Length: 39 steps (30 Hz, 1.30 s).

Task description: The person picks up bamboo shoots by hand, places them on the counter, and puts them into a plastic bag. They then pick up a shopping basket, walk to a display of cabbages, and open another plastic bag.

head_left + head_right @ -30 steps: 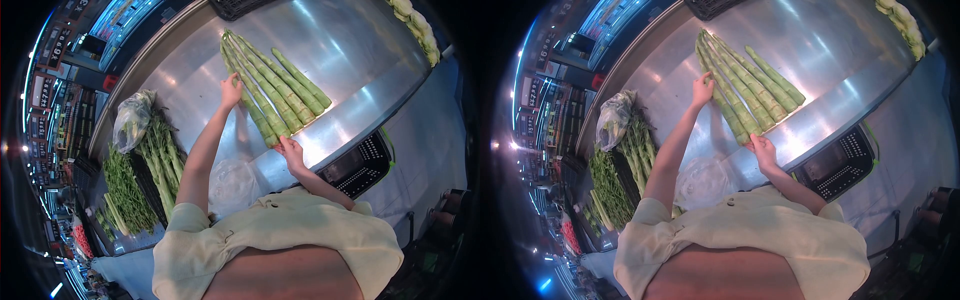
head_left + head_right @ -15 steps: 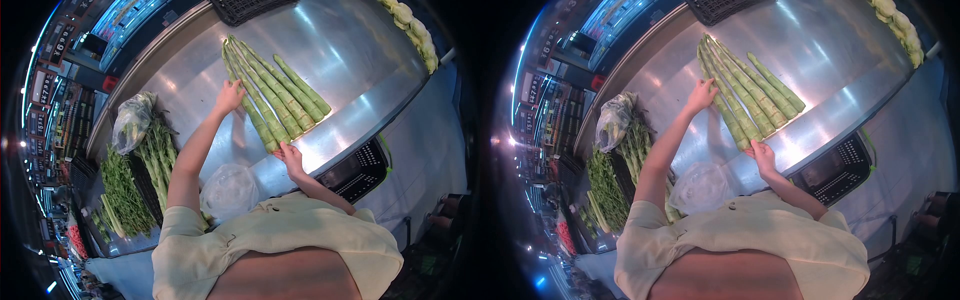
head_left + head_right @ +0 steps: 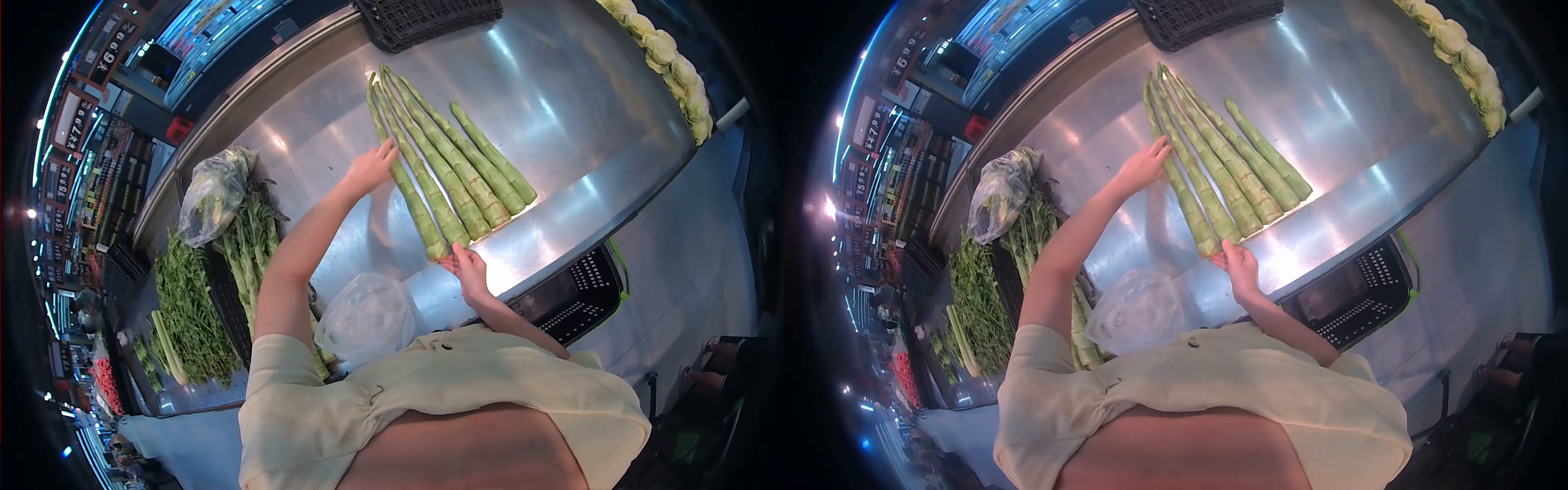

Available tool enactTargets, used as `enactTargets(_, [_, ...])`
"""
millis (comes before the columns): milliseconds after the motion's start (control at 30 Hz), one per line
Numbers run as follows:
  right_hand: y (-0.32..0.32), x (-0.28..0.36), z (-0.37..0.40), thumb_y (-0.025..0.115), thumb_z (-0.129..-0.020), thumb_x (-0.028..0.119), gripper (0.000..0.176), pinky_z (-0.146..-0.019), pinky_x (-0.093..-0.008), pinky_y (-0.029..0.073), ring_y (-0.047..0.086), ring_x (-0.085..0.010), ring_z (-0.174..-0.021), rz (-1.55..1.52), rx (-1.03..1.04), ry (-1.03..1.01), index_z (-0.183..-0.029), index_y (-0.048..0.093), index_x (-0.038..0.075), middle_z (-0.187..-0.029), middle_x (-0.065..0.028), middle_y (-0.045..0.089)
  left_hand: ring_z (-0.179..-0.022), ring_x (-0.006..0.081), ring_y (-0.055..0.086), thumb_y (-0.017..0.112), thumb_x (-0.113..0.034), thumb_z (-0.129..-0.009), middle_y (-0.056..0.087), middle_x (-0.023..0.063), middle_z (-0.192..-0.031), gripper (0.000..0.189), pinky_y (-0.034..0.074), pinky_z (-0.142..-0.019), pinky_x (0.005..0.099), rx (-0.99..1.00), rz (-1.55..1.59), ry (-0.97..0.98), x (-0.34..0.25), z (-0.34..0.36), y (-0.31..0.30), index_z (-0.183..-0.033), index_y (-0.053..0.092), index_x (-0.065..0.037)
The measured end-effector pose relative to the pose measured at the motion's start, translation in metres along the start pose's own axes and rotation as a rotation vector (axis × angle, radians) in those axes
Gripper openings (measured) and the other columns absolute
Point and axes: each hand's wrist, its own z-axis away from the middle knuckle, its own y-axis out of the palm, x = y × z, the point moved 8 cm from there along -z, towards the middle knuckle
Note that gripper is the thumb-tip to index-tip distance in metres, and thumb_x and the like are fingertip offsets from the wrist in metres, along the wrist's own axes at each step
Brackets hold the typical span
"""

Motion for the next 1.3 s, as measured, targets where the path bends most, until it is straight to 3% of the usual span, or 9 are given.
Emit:
enactTargets(133, [0.006,0.004,0.005,0.069,-0.082,0.022,0.044,-0.076,-0.03,0.053,0.062,-0.0213,-0.082,0.052,-0.001,-0.016,-0.101,0.043,-0.008,-0.088,-0.0157,0.059,-0.101,0.0288,0.054,0.066,-0.019,-0.072,0.037,0.0108,-0.136,0.058,0.051,-0.08,0.0378,-0.006,-0.045,0.032,-0.001,0.0,-0.002,-0.122,0.043,-0.005])
enactTargets(267, [0.015,0.012,0.011,0.071,-0.079,0.012,0.039,-0.074,-0.0266,0.052,0.063,-0.0172,-0.076,0.311,0.06,-0.132,-0.099,0.042,-0.005,-0.087,-0.0149,0.06,-0.103,0.0277,0.053,0.069,-0.021,-0.07,0.037,0.0106,-0.135,0.062,0.052,-0.08,0.0373,-0.034,-0.051,0.049,0.001,-0.001,-0.003,-0.123,0.041,-0.006])
enactTargets(633, [0.013,0.002,0.007,0.069,-0.08,0.009,0.046,-0.078,-0.027,0.052,0.063,-0.0219,-0.085,0.129,0.088,-0.071,-0.109,0.041,-0.013,-0.095,-0.0181,0.059,-0.103,0.0257,0.052,0.069,-0.027,-0.071,0.039,0.0103,-0.132,0.064,0.052,-0.076,0.0352,-0.126,-0.054,0.089,0.002,0.008,-0.006,-0.122,0.039,-0.006])
enactTargets(1167, [0.01,-0.001,0.007,0.067,-0.081,0.003,0.035,-0.083,-0.0299,0.053,0.061,-0.0214,-0.088,0.118,0.049,-0.062,-0.103,0.043,-0.009,-0.097,-0.0163,0.057,-0.1,0.0227,0.053,0.068,-0.03,-0.073,0.04,0.0076,-0.129,0.061,0.053,-0.072,0.0335,-0.075,-0.126,0.029,0.005,0.012,-0.003,-0.122,0.039,-0.01])
enactTargets(1300, [0.01,-0.005,0.005,0.067,-0.08,0.001,0.035,-0.083,-0.0309,0.053,0.061,-0.0215,-0.088,0.099,0.056,-0.073,-0.103,0.043,-0.008,-0.096,-0.0164,0.057,-0.097,0.0226,0.053,0.068,-0.029,-0.072,0.041,0.0078,-0.129,0.062,0.053,-0.072,0.0329,-0.141,-0.105,0.059,0.001,0.008,-0.008,-0.123,0.039,-0.008])
